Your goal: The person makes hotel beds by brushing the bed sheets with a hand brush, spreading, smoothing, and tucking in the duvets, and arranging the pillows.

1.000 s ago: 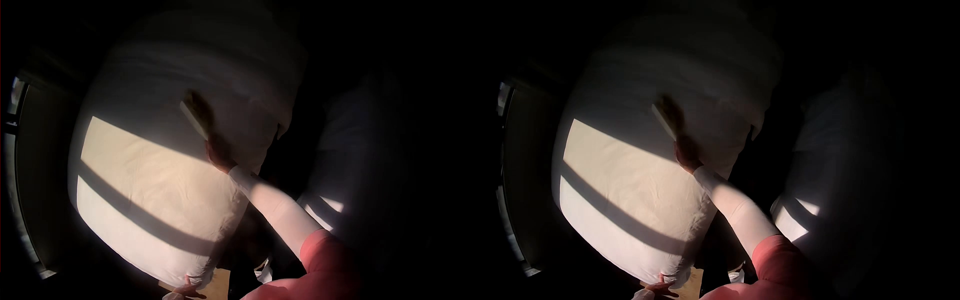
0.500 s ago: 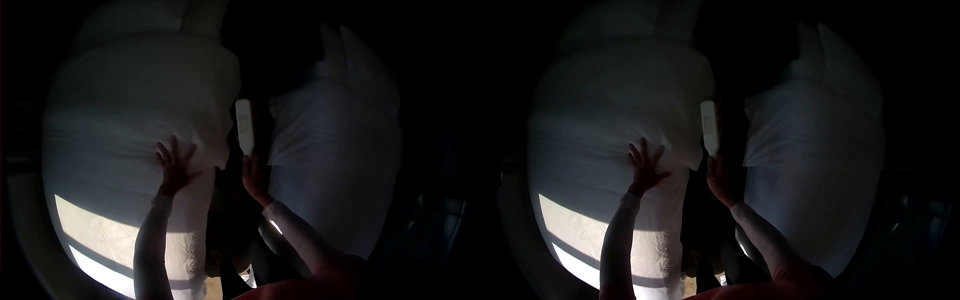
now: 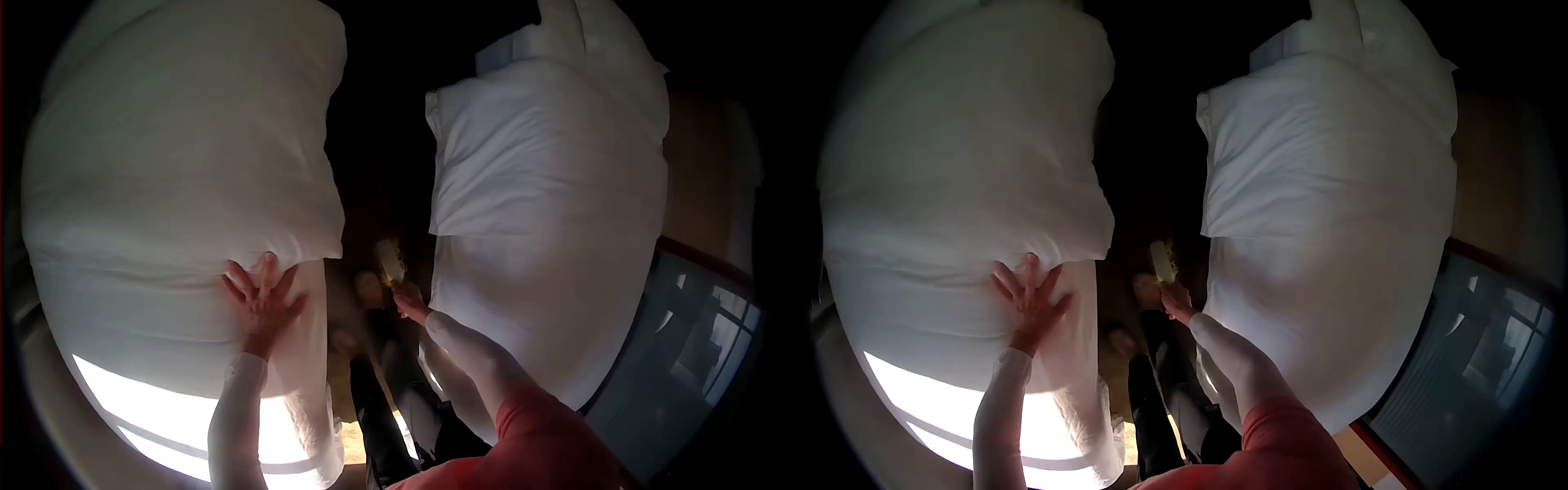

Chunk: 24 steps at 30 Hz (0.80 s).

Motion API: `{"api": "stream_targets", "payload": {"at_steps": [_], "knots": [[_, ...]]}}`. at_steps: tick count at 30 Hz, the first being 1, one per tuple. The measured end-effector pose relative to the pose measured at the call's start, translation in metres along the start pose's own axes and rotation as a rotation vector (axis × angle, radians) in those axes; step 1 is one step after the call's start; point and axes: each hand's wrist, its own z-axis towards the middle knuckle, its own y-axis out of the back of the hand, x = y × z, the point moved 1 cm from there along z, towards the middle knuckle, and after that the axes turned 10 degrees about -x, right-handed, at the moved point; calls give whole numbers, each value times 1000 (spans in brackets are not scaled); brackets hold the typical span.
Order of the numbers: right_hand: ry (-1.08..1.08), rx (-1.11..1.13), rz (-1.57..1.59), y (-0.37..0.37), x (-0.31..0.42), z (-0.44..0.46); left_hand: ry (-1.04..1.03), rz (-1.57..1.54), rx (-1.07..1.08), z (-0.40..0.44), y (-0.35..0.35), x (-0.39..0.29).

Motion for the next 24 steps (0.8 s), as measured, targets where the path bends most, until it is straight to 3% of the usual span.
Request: {"api": "stream_targets", "payload": {"at_steps": [2, 4, 7, 8, 10, 11, 12, 13, 14, 15, 16, 17, 19, 20, 21, 22, 23, 24], "knots": [[215, -63, 128, 57, 8, -63, 34, -44, 79, 2, 13, -13], [426, -47, 560, 113, 29, -79, 48, -52, 194, -8, 18, -28], [979, -397, 661, 210, 120, -93, -116, -223, 359, -49, 4, -81], [1069, -482, 717, 232, 148, -90, -73, -335, 411, -74, -6, -105], [1000, -612, 765, 253, 182, -50, 131, -565, 489, -133, -30, -148], [983, -737, 627, 253, 183, 0, 191, -705, 490, -152, -34, -166], [737, -646, 529, 238, 174, 39, 231, -757, 480, -167, -33, -183], [559, -409, 311, 216, 154, 63, 255, -834, 438, -180, -30, -195], [494, -148, 325, 183, 133, 84, 221, -817, 421, -191, -28, -202], [141, 288, 655, 149, 104, 98, 282, -909, 369, -210, -27, -204], [36, 200, 493, 110, 74, 75, 341, -1004, 310, -220, -26, -206], [286, 177, 94, 73, 19, 70, 338, -937, 353, -203, 1, -199], [-81, 174, 544, 5, -55, -16, 580, -1048, 366, -210, 38, -188], [-44, 30, 511, -8, -70, -91, 443, -906, 289, -219, 49, -178], [80, 14, 435, -9, -91, -155, 582, -890, 422, -214, 79, -174], [224, 150, 703, -19, -118, -208, 718, -875, 550, -214, 111, -171], [334, 343, 975, -28, -145, -261, 793, -904, 533, -232, 125, -174], [237, 530, 1121, -33, -149, -306, 868, -935, 518, -242, 138, -175]]}}
